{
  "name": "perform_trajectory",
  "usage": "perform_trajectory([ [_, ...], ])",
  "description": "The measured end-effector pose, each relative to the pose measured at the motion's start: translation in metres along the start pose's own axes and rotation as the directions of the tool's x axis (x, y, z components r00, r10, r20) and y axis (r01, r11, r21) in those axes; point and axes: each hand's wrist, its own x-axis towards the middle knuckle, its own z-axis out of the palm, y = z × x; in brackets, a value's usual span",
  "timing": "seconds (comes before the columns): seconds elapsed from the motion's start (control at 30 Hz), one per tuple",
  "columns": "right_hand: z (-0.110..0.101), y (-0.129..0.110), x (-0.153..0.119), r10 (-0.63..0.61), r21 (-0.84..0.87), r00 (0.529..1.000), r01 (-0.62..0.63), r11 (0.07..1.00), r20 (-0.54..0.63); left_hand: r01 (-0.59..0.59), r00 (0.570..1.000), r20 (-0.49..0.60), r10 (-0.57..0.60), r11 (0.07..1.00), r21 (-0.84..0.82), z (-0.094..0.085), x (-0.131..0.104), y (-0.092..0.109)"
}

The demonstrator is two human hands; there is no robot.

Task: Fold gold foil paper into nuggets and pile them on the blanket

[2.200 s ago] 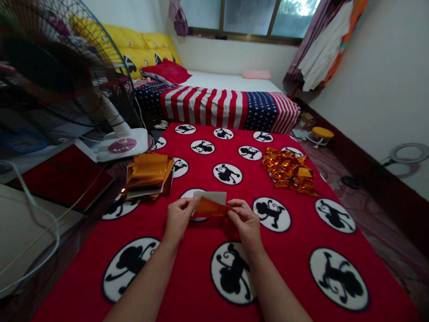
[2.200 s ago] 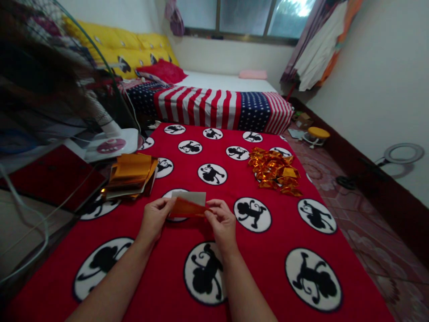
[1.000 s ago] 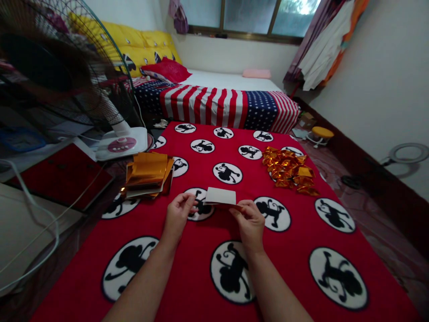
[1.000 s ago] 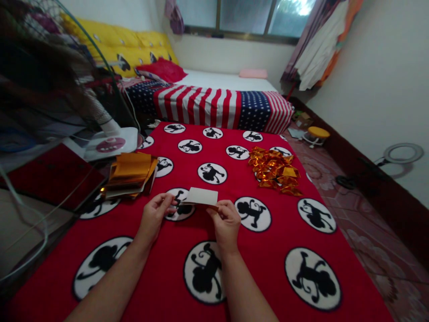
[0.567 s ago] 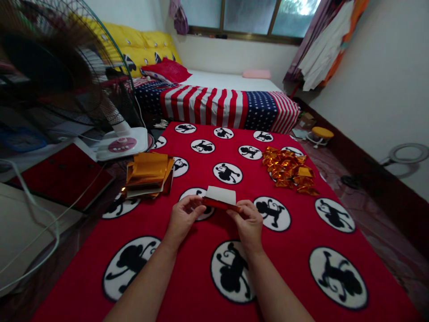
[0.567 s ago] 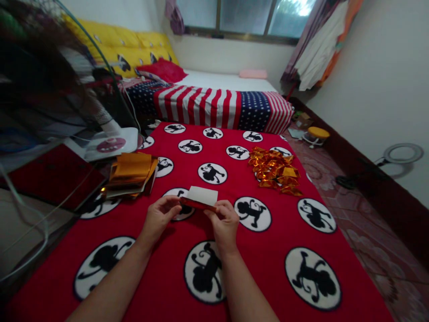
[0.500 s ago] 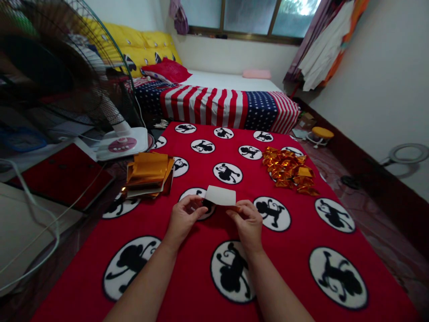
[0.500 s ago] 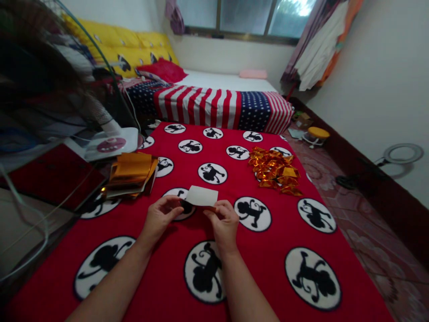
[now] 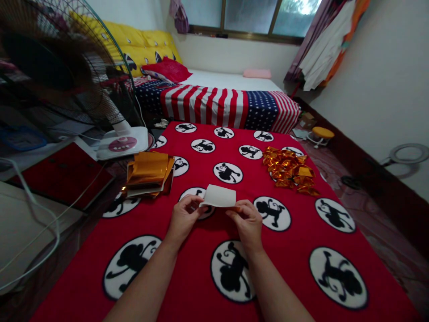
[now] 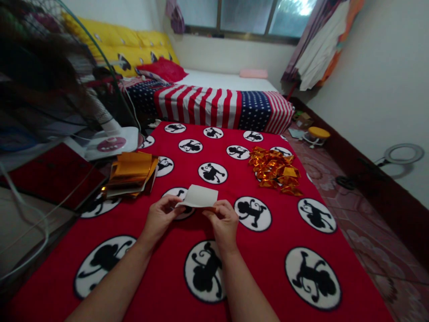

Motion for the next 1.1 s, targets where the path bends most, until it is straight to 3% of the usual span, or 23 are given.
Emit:
perform_trajectory([
  [0.27,0.000,-0.001,-0.002,0.001,0.009,1.000,-0.001,1.000,0.004,-0.023,1.000,-0.006,0.023,1.000,-0.015,0.001,0.001,0.002],
  [0.47,0.001,0.003,-0.003,0.043,0.110,0.997,-0.035,0.993,-0.068,-0.087,0.996,-0.009,0.088,0.996,0.007,-0.001,0.002,0.000],
  [0.77,-0.003,0.004,-0.001,0.074,0.197,0.997,-0.080,0.977,0.039,-0.100,0.994,-0.051,0.100,0.995,0.004,-0.003,0.001,0.002],
  [0.93,-0.005,0.004,-0.003,0.162,0.181,0.987,-0.163,0.970,0.025,0.007,0.998,-0.069,-0.012,0.997,-0.075,-0.002,-0.001,0.006],
  [1.1,-0.005,0.012,-0.003,0.284,0.285,0.943,-0.228,0.931,-0.174,0.178,0.978,-0.079,-0.195,0.968,-0.178,-0.001,-0.002,0.008],
])
